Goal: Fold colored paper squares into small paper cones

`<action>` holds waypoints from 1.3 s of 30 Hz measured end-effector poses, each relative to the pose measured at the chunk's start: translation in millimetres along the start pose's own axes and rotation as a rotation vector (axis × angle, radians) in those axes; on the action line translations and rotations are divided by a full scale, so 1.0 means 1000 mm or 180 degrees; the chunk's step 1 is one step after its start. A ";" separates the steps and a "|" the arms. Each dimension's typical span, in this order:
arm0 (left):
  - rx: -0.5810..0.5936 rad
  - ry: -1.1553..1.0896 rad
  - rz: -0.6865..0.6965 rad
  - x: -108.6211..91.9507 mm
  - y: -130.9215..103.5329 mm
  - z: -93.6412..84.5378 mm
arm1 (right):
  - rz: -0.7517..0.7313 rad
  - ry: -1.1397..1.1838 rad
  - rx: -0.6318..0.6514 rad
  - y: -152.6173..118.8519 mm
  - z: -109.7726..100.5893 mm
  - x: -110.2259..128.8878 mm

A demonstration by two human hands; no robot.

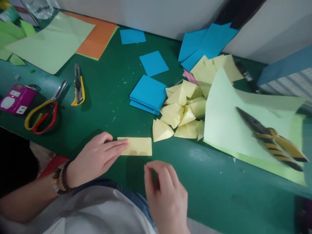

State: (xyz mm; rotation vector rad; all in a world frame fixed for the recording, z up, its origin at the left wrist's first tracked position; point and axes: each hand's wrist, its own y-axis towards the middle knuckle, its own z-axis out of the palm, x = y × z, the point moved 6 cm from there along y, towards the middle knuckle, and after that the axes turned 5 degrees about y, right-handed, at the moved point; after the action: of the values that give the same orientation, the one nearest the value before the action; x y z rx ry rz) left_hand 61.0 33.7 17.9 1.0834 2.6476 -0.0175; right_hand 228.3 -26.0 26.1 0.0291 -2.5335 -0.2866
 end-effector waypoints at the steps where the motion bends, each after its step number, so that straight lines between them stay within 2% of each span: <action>1: 0.0012 0.0011 0.0004 0.002 0.001 -0.001 | -0.0196 -0.0178 -0.0020 0.005 0.005 0.005; 3: 0.0052 0.0060 0.0007 0.005 0.002 -0.001 | -0.0409 -0.0434 0.0026 0.013 0.017 0.013; 9: 0.0175 0.0253 0.0159 0.010 0.003 0.001 | -0.0569 -0.0671 0.0141 0.016 0.042 0.023; 15: 0.0185 0.0284 0.0167 0.011 0.003 0.001 | -0.0826 -0.0597 -0.0023 0.010 0.061 0.048; 18: 0.0153 0.0284 0.0157 0.011 0.002 0.002 | -0.0934 -0.0291 0.0079 0.006 0.067 0.059; 20: 0.0133 0.0289 0.0115 0.012 0.002 0.002 | -0.1002 0.0120 0.0177 0.005 0.060 0.057; 22: 0.0066 0.0246 0.0074 0.012 0.002 0.003 | -0.0981 0.0317 0.0030 0.006 0.041 0.044; 25: -0.0081 0.0098 0.0143 0.011 0.001 0.003 | -0.0908 -0.0373 -0.0508 0.010 0.005 0.009; 27: -0.0148 0.0054 0.0276 0.011 0.001 0.003 | -0.1084 -0.0709 -0.0433 0.011 -0.004 -0.010; 29: -0.0161 0.0078 0.0482 0.013 0.000 0.003 | -0.1337 -0.0851 -0.0252 0.011 -0.006 -0.023; 32: -0.0121 0.0169 0.0896 0.016 0.000 0.004 | -0.1623 -0.0891 0.0002 0.009 0.001 -0.029; 36: -0.0011 0.0208 0.1389 0.019 0.003 0.005 | -0.1920 -0.0844 0.0211 0.007 0.010 -0.022; 39: -0.0067 0.0115 0.1535 0.016 0.005 0.004 | -0.2141 -0.0728 0.0249 0.005 0.011 -0.013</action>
State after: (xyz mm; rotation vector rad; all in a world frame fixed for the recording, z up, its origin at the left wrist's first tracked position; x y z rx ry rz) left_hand 54.2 48.2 10.5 1.6948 2.3390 0.1276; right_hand 233.6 -17.4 11.2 0.9356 -2.6821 -0.4689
